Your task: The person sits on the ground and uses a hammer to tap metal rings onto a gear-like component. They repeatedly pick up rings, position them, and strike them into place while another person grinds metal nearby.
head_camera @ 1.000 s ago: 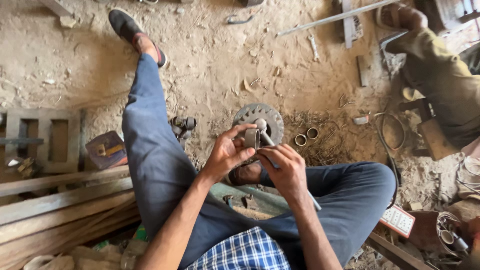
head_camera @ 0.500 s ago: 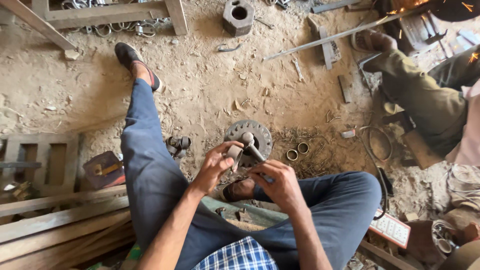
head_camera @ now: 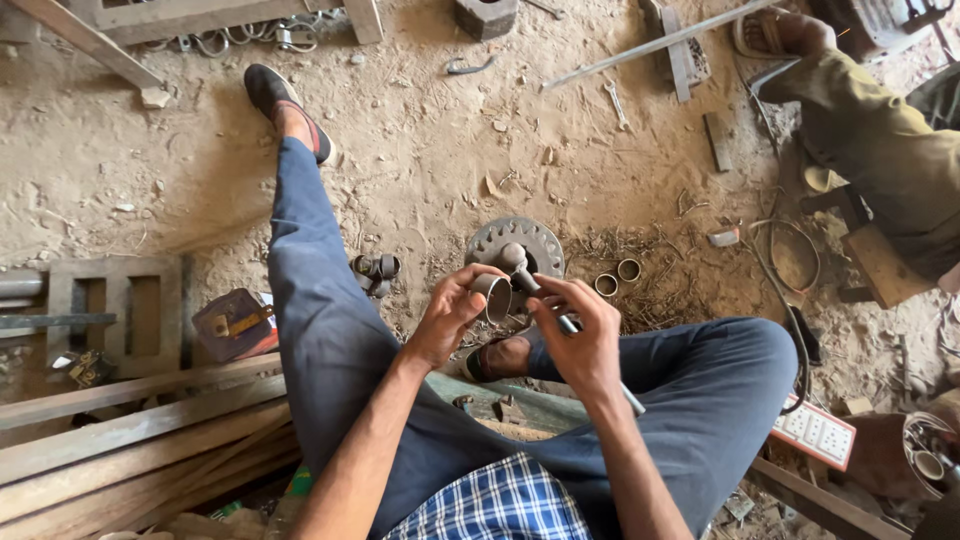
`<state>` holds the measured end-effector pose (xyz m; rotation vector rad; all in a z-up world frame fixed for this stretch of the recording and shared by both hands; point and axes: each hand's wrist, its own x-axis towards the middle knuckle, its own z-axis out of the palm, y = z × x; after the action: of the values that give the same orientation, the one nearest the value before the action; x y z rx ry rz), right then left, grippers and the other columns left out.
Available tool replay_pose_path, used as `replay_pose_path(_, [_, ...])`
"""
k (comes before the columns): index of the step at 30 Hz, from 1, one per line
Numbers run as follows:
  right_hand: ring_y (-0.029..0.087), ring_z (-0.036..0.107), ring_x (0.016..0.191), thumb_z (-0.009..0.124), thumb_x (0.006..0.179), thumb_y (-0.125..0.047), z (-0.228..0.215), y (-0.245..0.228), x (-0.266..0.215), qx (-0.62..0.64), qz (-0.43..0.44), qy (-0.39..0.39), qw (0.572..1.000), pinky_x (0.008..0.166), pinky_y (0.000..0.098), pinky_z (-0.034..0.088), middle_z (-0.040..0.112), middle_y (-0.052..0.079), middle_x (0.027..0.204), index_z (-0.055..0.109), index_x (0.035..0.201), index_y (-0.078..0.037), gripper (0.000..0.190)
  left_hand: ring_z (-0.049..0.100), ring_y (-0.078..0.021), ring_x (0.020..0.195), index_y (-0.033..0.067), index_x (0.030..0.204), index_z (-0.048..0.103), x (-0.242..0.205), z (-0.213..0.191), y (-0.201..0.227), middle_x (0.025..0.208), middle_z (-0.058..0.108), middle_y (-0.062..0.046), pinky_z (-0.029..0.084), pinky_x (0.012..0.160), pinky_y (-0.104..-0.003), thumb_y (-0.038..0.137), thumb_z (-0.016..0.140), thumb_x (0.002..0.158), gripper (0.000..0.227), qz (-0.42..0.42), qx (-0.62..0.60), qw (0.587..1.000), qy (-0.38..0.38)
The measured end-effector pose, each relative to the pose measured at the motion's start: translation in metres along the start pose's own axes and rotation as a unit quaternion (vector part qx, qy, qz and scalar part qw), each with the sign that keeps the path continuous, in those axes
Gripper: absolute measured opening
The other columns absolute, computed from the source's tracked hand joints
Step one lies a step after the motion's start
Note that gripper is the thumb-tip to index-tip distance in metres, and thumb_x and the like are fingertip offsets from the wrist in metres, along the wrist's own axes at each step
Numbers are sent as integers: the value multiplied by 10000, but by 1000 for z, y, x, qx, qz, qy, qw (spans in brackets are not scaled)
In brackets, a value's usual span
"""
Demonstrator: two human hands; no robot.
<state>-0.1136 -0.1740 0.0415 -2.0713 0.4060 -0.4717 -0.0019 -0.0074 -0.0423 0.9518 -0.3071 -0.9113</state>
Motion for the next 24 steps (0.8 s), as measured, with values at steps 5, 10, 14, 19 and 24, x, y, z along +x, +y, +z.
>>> replay_pose_path(5, [142, 714, 719, 808, 842, -67, 9, 7, 0, -1, 18, -25, 1000, 654, 280, 561, 748, 91, 853, 756, 1083, -22, 250, 680, -101, 1011, 50, 1254, 641, -1, 1, 0, 1093, 701, -20, 578, 896, -269, 591, 838, 818, 722, 10, 66, 997, -37])
replay_pose_path(10, [142, 689, 637, 809, 853, -82, 9, 12, -2, -10, 43, -35, 998, 591, 284, 532, 730, 82, 769, 730, 926, -5, 132, 637, -63, 967, 54, 1246, 655, -1, 4, 4, 1070, 673, 9, 532, 799, -234, 554, 849, 827, 680, 12, 73, 996, -55])
replay_pose_path(14, [132, 691, 635, 795, 859, -75, 10, 12, -3, 0, 35, -36, 999, 585, 276, 529, 735, 70, 770, 721, 913, -8, 113, 644, -61, 962, 57, 1240, 663, -1, 3, 5, 1047, 682, 5, 549, 828, -236, 505, 863, 842, 632, 11, 81, 995, -65])
replay_pose_path(19, [123, 691, 630, 795, 853, -78, 9, 10, -1, -1, 34, -34, 999, 568, 271, 527, 739, 67, 773, 716, 906, -8, 118, 641, -59, 974, 54, 1237, 662, 0, 4, 7, 1065, 690, 6, 544, 829, -234, 467, 867, 847, 604, 13, 75, 995, -72])
replay_pose_path(24, [124, 689, 625, 787, 857, -66, 7, 6, -1, -3, 36, -42, 998, 554, 264, 526, 737, 65, 775, 706, 905, -8, 110, 647, -58, 966, 53, 1227, 665, 0, 6, 10, 1061, 699, 12, 550, 834, -240, 426, 865, 857, 563, 14, 90, 992, -85])
